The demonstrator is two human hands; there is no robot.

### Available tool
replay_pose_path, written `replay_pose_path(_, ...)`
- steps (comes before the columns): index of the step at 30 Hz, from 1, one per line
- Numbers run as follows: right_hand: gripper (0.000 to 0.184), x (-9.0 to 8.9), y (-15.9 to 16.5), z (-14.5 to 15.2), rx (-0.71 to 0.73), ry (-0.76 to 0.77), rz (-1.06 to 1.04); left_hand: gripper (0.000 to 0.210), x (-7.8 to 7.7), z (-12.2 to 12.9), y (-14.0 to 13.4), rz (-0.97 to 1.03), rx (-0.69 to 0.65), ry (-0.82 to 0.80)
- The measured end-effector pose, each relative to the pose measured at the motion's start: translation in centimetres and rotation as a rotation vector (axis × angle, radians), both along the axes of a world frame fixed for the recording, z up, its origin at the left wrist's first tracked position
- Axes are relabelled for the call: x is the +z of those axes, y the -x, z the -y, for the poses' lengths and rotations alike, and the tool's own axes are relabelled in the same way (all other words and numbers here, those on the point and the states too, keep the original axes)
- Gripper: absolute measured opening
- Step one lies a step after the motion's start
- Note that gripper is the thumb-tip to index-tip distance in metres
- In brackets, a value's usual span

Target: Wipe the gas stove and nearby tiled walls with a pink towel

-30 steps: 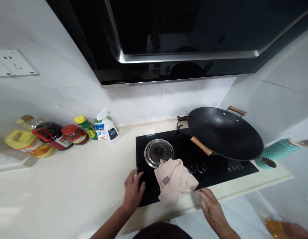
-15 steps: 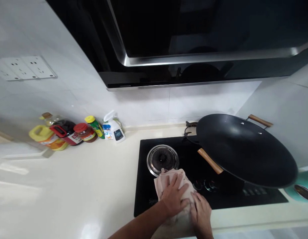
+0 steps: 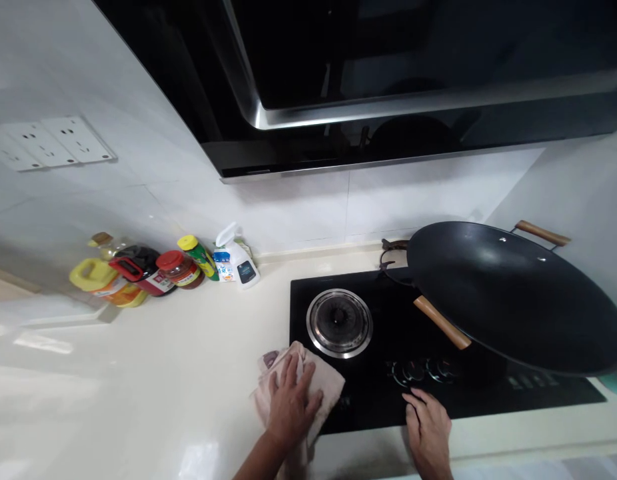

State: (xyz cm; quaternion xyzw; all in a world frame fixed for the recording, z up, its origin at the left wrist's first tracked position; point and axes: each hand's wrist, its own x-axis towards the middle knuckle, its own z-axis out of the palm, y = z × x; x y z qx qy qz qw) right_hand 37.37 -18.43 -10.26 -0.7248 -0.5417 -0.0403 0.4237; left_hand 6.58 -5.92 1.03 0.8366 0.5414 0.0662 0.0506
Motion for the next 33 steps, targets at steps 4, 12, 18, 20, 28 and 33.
replay_pose_path(4,0.029,0.4,1.0,-0.7,0.204,-0.004,0.071,0.059,0.9,-2.6,0.8,0.009,0.093,0.038)
replay_pose_path(12,0.043,1.0,2.4,-10.6,0.048,0.044,0.150,0.059,1.7,-8.9,-0.6,0.110,0.185,0.049)
replay_pose_path(18,0.059,-0.4,1.2,-15.6,-0.145,0.105,0.238,0.057,2.2,-15.4,-1.9,0.153,0.211,-0.060)
replay_pose_path(20,0.059,-1.0,0.9,-15.7,-0.146,0.118,0.254,0.057,2.4,-18.1,-2.4,0.154,0.216,-0.075)
replay_pose_path(28,0.055,-1.7,0.4,-15.4,-0.203,0.109,0.276,0.057,2.9,-29.8,-4.4,0.143,0.195,-0.082)
replay_pose_path(33,0.052,-1.0,0.5,-15.1,-0.214,0.160,0.288,0.057,3.4,-34.0,-3.9,0.127,0.096,-0.059)
